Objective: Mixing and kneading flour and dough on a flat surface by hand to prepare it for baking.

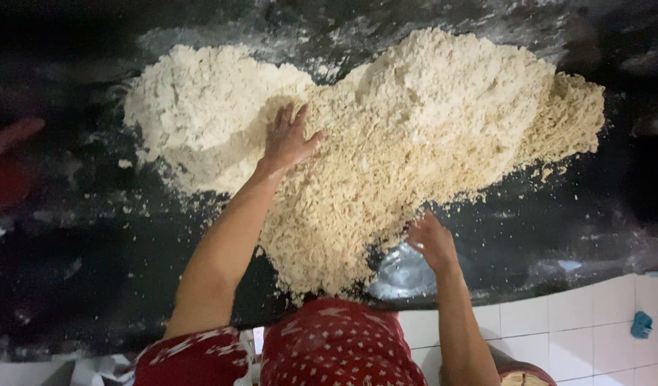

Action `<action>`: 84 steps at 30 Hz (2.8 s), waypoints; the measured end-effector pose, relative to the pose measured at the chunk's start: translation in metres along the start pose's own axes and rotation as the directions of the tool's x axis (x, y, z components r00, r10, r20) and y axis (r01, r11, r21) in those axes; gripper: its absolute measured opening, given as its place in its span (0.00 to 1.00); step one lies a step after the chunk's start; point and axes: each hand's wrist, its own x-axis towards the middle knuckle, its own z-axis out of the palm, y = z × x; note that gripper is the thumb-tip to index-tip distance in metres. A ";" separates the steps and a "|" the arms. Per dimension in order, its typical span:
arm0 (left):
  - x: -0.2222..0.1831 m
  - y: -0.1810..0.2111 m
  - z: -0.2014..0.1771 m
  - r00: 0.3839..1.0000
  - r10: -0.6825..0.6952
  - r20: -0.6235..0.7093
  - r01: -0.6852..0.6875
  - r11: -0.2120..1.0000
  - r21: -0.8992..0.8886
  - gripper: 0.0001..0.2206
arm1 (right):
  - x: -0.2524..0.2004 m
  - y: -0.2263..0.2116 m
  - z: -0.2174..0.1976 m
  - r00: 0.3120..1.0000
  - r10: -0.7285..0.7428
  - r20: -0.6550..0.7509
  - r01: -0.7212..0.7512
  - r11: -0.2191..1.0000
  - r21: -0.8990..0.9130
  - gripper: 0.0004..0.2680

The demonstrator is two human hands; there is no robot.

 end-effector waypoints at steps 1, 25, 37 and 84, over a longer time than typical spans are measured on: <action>0.014 -0.012 0.008 1.000 0.000 0.007 0.000 1.000 -0.001 0.37 | -0.011 -0.011 0.008 1.000 0.005 -0.005 -0.005 1.000 0.001 0.25; -0.022 -0.006 0.051 0.996 -0.082 0.022 0.082 0.867 -0.492 0.39 | 0.243 0.060 0.078 0.934 0.052 0.353 -0.112 0.982 0.152 0.39; -0.083 -0.050 0.052 0.923 -0.362 -0.130 0.113 0.579 -0.807 0.16 | 0.135 0.017 0.112 0.955 -0.021 0.296 0.102 0.960 -0.260 0.40; -0.134 -0.053 0.114 0.952 -0.247 -0.179 0.172 0.919 -0.355 0.20 | -0.073 -0.017 0.194 0.627 -0.286 0.725 0.641 0.718 -0.272 0.18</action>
